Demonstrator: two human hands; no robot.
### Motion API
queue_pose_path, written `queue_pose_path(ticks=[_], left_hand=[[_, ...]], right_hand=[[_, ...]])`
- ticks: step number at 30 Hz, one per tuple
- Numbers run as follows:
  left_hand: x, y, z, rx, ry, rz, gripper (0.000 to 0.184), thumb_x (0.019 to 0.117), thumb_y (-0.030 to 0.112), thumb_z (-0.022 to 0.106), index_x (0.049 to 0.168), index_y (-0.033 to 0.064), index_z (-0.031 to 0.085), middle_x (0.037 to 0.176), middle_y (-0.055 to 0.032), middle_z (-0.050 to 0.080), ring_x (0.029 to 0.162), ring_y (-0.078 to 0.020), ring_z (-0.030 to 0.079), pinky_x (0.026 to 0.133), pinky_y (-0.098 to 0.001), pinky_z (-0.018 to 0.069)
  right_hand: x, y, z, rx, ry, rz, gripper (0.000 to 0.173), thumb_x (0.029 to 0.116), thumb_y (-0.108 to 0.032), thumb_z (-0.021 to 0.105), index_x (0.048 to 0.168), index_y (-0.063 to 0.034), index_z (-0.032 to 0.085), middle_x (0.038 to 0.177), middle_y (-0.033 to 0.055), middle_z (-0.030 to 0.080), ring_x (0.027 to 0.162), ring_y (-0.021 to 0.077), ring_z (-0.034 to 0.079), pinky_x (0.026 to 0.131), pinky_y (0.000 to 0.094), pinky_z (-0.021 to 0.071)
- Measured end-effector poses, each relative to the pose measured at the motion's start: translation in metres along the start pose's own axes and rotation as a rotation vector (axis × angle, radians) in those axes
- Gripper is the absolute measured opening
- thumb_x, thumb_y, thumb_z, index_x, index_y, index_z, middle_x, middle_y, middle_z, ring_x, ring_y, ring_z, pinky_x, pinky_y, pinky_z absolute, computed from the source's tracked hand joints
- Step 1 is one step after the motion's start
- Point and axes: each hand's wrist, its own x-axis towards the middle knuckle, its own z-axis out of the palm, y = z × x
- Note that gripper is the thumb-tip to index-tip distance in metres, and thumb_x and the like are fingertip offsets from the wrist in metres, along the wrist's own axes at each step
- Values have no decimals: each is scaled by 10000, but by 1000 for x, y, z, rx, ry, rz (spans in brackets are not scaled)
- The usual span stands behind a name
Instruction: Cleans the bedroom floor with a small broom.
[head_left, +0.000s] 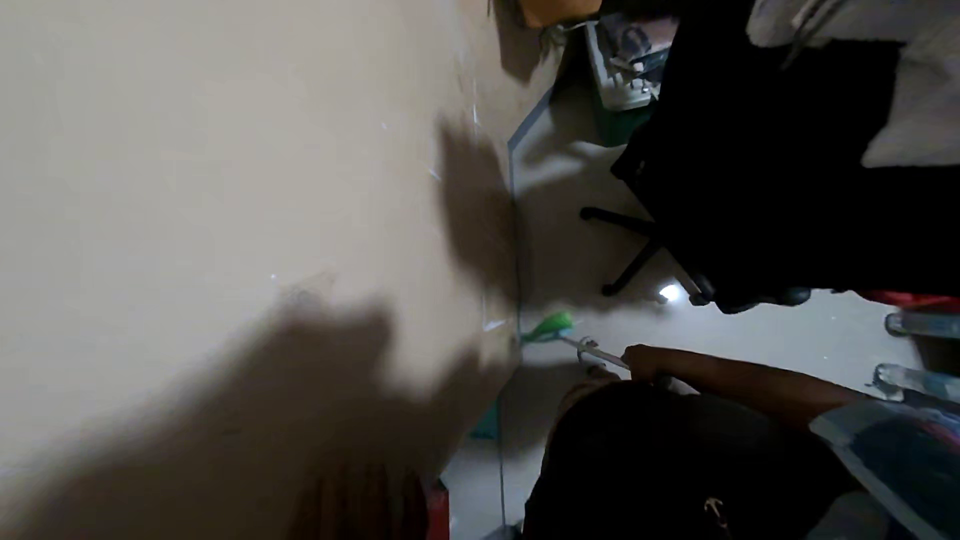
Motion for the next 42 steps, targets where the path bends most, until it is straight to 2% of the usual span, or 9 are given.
queue_pose_path(ticks=[5,10,15,20,27,31,36,39,42], left_hand=[[-8,-4,2,-59,34,5,478,1050,431,508,1380,99,603,1462,-261,517,1462,-347,396,1189,-426,279],[-3,22,-7,-266,76,-77,465,1032,395,560,1337,51,621,1461,-320,473,1455,-398,374,1200,-456,268],[22,132,-9,-584,139,20,431,1026,402,581,1304,77,639,1421,-276,528,1410,-333,455,1164,-444,361],[55,270,-32,-951,97,317,411,1026,417,597,1320,135,647,1435,-198,544,1435,-269,444,1176,-423,383],[109,418,-78,-1003,187,753,394,1024,392,596,1244,93,727,1353,-202,647,1352,-377,548,1160,-527,397],[164,471,-98,-848,62,934,596,940,433,696,1397,57,621,1485,-225,535,1469,-434,388,1203,-675,221],[224,521,-111,-364,-277,1023,884,784,438,874,1485,37,513,1500,-266,495,1503,-456,305,1238,-678,18],[241,535,-125,-146,-470,978,726,810,416,858,1360,27,588,1261,-209,660,1251,-402,591,1169,-641,288],[246,529,-130,-158,-535,985,624,834,443,827,1238,5,639,1168,-211,687,1134,-392,648,993,-580,467]], right_hand=[[-37,27,2,160,-21,17,297,1052,-211,583,1248,1,656,871,137,646,655,196,560,639,407,485],[-107,69,5,300,129,16,416,1044,-145,609,1441,-39,545,874,138,636,569,147,493,550,315,443],[-101,128,63,291,378,48,504,984,-64,608,1470,8,495,1156,300,637,863,402,673,775,559,552],[-123,204,127,288,387,54,482,964,-72,658,1425,21,553,1240,324,627,1054,472,653,893,625,516],[-221,322,261,793,401,97,382,1025,-233,647,1385,-107,633,921,147,694,673,215,595,673,427,518],[-263,364,337,1055,487,211,347,1036,-135,610,1380,-99,635,945,120,707,695,170,611,695,375,528],[-284,392,390,1691,768,276,294,1110,-192,441,1231,-33,656,692,16,561,492,82,468,459,237,410],[-279,391,380,1988,948,145,240,1093,-221,444,1133,-65,623,616,-11,521,418,55,422,376,198,360],[-282,373,341,2036,1133,18,220,1097,-213,394,1112,-78,567,614,2,549,412,61,443,377,201,372]])
